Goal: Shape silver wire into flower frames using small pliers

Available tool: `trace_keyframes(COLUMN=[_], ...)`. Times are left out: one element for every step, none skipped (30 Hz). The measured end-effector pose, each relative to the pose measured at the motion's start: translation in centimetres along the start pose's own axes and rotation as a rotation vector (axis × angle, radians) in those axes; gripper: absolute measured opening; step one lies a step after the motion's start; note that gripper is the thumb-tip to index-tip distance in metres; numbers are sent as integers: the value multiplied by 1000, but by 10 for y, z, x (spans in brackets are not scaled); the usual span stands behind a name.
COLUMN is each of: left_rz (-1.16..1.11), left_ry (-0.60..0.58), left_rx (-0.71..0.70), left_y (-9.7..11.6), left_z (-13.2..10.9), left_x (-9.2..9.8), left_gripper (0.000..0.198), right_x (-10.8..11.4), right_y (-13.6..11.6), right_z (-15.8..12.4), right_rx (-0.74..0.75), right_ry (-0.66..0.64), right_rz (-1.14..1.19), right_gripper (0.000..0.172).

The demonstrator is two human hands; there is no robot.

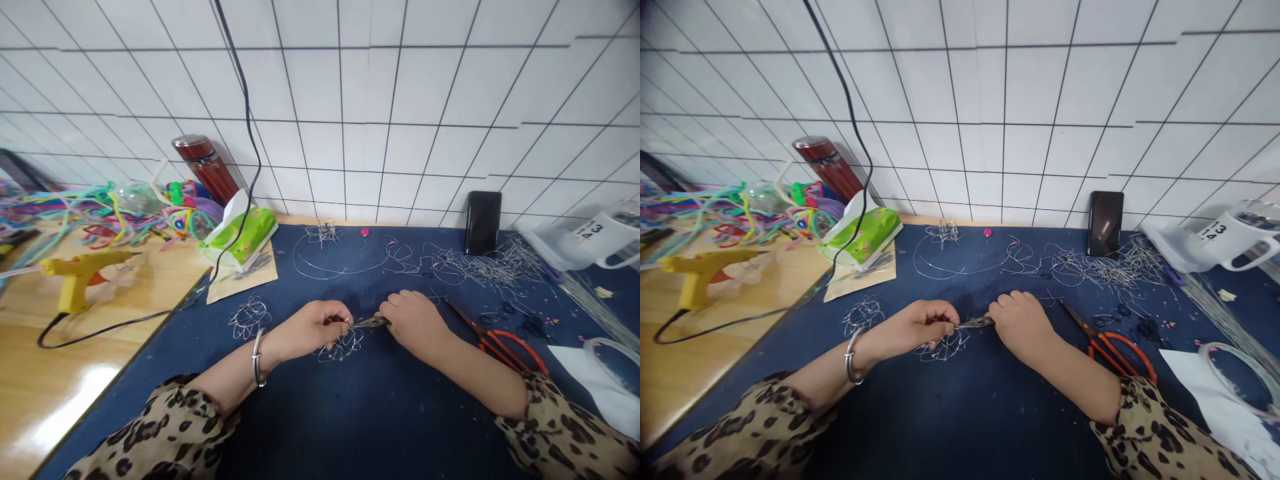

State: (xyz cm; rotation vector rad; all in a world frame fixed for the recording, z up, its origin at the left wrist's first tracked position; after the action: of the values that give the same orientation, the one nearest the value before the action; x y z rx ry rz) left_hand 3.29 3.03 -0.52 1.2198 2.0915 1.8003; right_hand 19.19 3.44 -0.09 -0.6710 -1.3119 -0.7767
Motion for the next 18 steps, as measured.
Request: trace_keyframes(left_rz=[-8, -14, -19, -24, -28, -27, -24, -19, -11, -6, -5, -11, -24, -40, -56, -71, -82, -90], left_ry=[-3, -7, -11, -13, -16, -16, -14, -7, -3, 0, 2, 6, 11, 17, 25, 36, 44, 52], left_rx=[0, 0, -2, -1, 1, 1, 1, -1, -6, -12, -21, -33, -45, -57, -66, -70, -68, -62], left_y=[-1, -1, -1, -2, -2, -3, -3, -3, -3, -3, -2, 0, 2, 3, 5, 5, 5, 5], left_z=[0, 0, 0, 1, 1, 1, 1, 1, 1, 1, 1, 1, 0, 0, 0, 0, 0, 1], left_x=[0, -1, -1, -1, -1, -1, -1, 0, 0, 1, 2, 2, 3, 3, 4, 5, 5, 5], left_gripper=[14, 14, 14, 15, 15, 15, 16, 16, 17, 18, 20, 21, 22, 24, 24, 25, 25, 25], right_x=[0, 0, 0, 0, 0, 0, 0, -1, -1, -1, -1, -2, -2, -3, -3, -3, -3, -3], right_y=[0, 0, 0, 0, 0, 0, 0, -1, -1, -1, -1, -1, -1, -1, -1, -1, 0, 0], right_z=[0, 0, 1, 1, 1, 0, 0, 0, 0, -1, -1, -1, -1, -1, -1, -1, -1, -1], right_rx=[2, 3, 3, 2, 0, -1, -1, -1, -1, 1, 3, 3, 2, 2, 3, 3, 2, 0], right_ry=[1, 2, 3, 2, 1, -1, -4, -6, -7, -9, -10, -12, -13, -13, -14, -14, -13, -12], right_rz=[2, 4, 5, 8, 11, 14, 17, 21, 24, 26, 29, 31, 33, 35, 37, 39, 42, 44], right_gripper=[19, 20, 21, 21, 22, 22, 22, 22, 22, 21, 21, 21, 20, 20, 21, 21, 22, 22])
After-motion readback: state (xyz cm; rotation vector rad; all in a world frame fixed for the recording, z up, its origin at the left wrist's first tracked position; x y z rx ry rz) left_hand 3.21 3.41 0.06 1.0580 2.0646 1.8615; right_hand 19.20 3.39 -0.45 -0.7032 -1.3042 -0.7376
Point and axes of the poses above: each hand's wrist, its own z-axis towards the middle knuckle, its own x-axis out of the back of the hand, y = z × x, the point moved 6 cm from there along z, towards the middle knuckle, and after that the axes turned 4 degrees about z, right-handed, at the moved point
